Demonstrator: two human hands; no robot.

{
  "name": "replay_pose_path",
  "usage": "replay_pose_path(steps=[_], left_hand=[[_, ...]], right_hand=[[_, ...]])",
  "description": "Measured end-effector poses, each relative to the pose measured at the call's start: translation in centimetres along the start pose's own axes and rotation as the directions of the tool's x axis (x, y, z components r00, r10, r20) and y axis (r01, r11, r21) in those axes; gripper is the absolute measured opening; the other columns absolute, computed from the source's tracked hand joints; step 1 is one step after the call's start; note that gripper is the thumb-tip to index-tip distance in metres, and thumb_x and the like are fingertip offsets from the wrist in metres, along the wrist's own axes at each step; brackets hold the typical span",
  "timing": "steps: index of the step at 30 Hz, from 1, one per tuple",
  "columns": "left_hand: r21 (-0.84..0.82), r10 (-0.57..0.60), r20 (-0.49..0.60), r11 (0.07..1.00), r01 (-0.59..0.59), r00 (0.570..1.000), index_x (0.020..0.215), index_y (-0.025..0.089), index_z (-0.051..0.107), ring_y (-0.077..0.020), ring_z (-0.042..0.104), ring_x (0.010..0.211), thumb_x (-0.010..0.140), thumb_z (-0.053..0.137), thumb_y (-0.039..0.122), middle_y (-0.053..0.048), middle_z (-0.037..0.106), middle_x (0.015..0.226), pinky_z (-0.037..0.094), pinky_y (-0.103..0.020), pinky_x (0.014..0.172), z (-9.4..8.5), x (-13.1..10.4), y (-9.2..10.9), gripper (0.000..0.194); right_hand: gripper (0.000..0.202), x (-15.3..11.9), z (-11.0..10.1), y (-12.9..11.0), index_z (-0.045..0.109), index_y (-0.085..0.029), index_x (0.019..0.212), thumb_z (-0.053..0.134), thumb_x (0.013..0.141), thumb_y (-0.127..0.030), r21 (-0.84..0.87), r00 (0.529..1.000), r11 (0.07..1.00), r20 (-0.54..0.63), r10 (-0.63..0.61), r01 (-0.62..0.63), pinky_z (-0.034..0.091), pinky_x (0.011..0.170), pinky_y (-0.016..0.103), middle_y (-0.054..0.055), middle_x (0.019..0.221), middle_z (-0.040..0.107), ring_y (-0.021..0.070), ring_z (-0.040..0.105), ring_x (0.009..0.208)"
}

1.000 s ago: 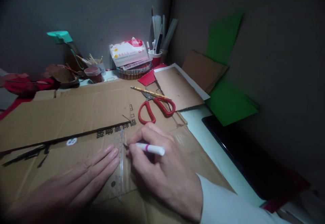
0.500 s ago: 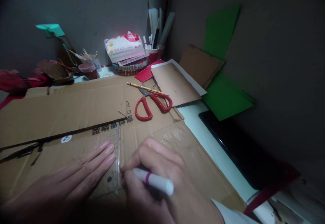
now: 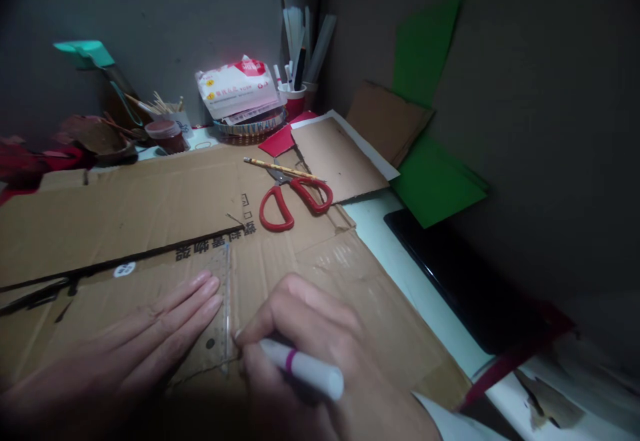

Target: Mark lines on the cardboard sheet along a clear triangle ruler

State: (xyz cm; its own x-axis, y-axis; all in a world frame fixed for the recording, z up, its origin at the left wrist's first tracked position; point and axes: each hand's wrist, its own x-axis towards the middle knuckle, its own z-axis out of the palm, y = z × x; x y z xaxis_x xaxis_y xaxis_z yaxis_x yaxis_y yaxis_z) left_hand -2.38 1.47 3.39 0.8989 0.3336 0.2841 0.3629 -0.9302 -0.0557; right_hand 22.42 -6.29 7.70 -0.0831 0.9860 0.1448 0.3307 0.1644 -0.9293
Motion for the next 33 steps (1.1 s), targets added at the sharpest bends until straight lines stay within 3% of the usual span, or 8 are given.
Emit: replay_pose_path(steps=[5,11,15,20,26,31,33], left_hand=[[0.045,0.013,-0.015,0.999,-0.013,1.000,0.154,0.010,0.021,-0.0176,0.026,0.150,0.100,0.022,0.001,-0.010,0.049,0.151,0.025,-0.033,0.125,0.0,0.1,-0.1,0.055],[0.006,-0.003,-0.018,1.000,0.004,1.000,0.155,0.011,0.022,-0.0141,0.021,0.152,0.099,0.023,-0.001,-0.008,0.036,0.161,0.017,-0.027,0.125,0.1,-0.2,-0.1,0.057],[0.015,-0.002,-0.003,1.000,0.003,1.000,0.155,0.012,0.020,-0.0143,0.020,0.152,0.100,0.022,0.002,-0.004,0.022,0.167,0.016,-0.027,0.125,0.1,-0.3,0.0,0.056],[-0.028,-0.044,-0.002,0.999,0.044,0.999,0.156,0.016,0.019,-0.0137,0.029,0.148,0.100,0.023,0.002,-0.003,0.042,0.156,0.023,-0.027,0.124,-0.4,-0.1,0.1,0.058],[-0.074,-0.024,-0.001,0.997,0.024,1.000,0.157,0.017,0.016,-0.0171,0.034,0.145,0.099,0.024,0.001,-0.006,0.043,0.154,0.028,-0.029,0.121,-0.9,0.4,-0.5,0.061],[0.040,0.198,0.057,0.979,-0.200,0.979,0.153,0.008,0.026,-0.0209,0.036,0.142,0.096,0.034,0.003,-0.012,0.044,0.151,0.030,-0.027,0.117,-1.4,0.8,-1.8,0.058],[0.059,0.191,0.059,0.979,-0.195,0.980,0.153,0.007,0.025,-0.0221,0.036,0.142,0.096,0.034,0.003,-0.013,0.045,0.150,0.032,-0.030,0.117,-1.6,0.8,-1.8,0.058]], right_hand=[[0.017,1.6,0.2,-0.7,0.062,-0.022,0.073,0.055,0.087,-0.017,-0.067,0.987,0.986,-0.041,0.153,-0.155,0.046,0.057,0.024,0.000,0.077,0.061,0.0129,0.060,0.071],[0.018,-1.1,0.5,1.2,0.065,-0.023,0.084,0.051,0.093,-0.017,0.032,0.999,0.999,-0.028,-0.031,0.032,0.046,0.061,0.028,-0.001,0.081,0.060,0.0114,0.060,0.069],[0.015,-1.2,0.2,0.9,0.065,-0.022,0.087,0.053,0.093,-0.016,0.028,0.999,0.999,0.002,-0.035,0.035,0.046,0.060,0.027,-0.001,0.082,0.061,0.0112,0.060,0.068],[0.021,1.6,-0.2,-0.9,0.062,-0.021,0.074,0.051,0.092,-0.021,-0.065,0.990,0.988,0.001,0.141,-0.141,0.045,0.055,0.026,0.000,0.071,0.059,0.0130,0.056,0.064],[0.024,1.7,-0.8,-1.0,0.061,-0.023,0.074,0.052,0.096,-0.027,0.002,0.975,0.975,0.016,0.221,-0.221,0.048,0.056,0.026,0.000,0.075,0.064,0.0139,0.060,0.066],[0.022,1.6,-0.8,-0.9,0.067,-0.020,0.087,0.051,0.099,-0.029,-0.013,0.992,0.992,0.011,0.130,-0.129,0.049,0.057,0.026,0.003,0.082,0.065,0.0145,0.060,0.070],[0.020,1.4,-0.6,-0.7,0.067,-0.019,0.085,0.051,0.098,-0.024,-0.051,0.995,0.994,0.032,0.096,-0.095,0.049,0.059,0.026,0.003,0.081,0.063,0.0143,0.059,0.071]])
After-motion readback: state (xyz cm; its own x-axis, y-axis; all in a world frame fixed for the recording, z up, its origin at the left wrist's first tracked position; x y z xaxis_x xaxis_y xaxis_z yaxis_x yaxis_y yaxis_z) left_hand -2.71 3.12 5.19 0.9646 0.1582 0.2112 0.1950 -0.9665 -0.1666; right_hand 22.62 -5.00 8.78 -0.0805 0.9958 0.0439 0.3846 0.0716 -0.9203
